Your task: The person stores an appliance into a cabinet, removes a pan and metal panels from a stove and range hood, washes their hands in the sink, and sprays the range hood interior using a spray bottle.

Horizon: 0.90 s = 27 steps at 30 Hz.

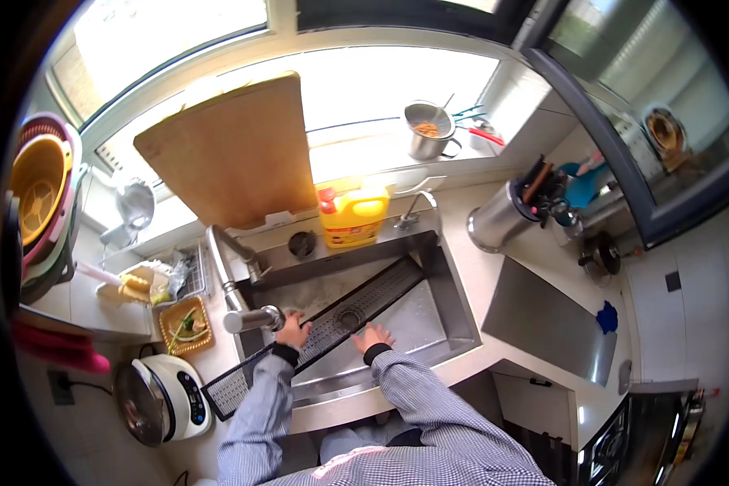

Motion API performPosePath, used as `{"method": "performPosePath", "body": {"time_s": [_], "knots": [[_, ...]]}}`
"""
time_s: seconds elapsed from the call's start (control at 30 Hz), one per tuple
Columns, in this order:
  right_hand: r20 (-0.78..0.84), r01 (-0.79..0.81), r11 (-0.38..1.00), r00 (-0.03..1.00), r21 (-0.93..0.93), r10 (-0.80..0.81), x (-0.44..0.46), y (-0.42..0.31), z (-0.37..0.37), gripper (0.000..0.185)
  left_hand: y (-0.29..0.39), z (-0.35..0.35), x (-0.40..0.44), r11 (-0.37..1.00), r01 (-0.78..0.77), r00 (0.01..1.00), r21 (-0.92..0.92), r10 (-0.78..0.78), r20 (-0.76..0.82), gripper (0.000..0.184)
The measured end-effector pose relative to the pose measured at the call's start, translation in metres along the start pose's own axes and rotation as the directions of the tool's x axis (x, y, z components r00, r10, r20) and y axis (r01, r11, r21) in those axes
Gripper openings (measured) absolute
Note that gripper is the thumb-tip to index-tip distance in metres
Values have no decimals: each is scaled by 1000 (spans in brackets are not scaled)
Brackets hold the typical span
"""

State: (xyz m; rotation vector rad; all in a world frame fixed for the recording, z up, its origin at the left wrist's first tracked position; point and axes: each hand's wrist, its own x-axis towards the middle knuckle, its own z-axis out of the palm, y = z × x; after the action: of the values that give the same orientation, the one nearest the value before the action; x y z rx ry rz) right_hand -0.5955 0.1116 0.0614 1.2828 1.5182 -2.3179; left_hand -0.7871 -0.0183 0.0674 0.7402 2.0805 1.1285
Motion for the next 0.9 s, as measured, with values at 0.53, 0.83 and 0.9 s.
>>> {"method": "performPosePath", "body": {"time_s": [0.53, 0.83, 0.9], "knots": [[-71, 152, 988, 986, 36, -149, -79, -32, -25, 45, 80, 47, -77, 851, 342, 872, -399, -130, 471, 32], [-268, 399, 752, 761, -525, -591, -109, -37, -78, 44, 73, 80, -53, 912, 20, 941, 410, -156, 301, 57], [-346, 408, 557, 484, -724, -804, -129, -16, -134, 37, 99, 95, -79, 584, -138, 988, 800, 138, 70, 62]]}}
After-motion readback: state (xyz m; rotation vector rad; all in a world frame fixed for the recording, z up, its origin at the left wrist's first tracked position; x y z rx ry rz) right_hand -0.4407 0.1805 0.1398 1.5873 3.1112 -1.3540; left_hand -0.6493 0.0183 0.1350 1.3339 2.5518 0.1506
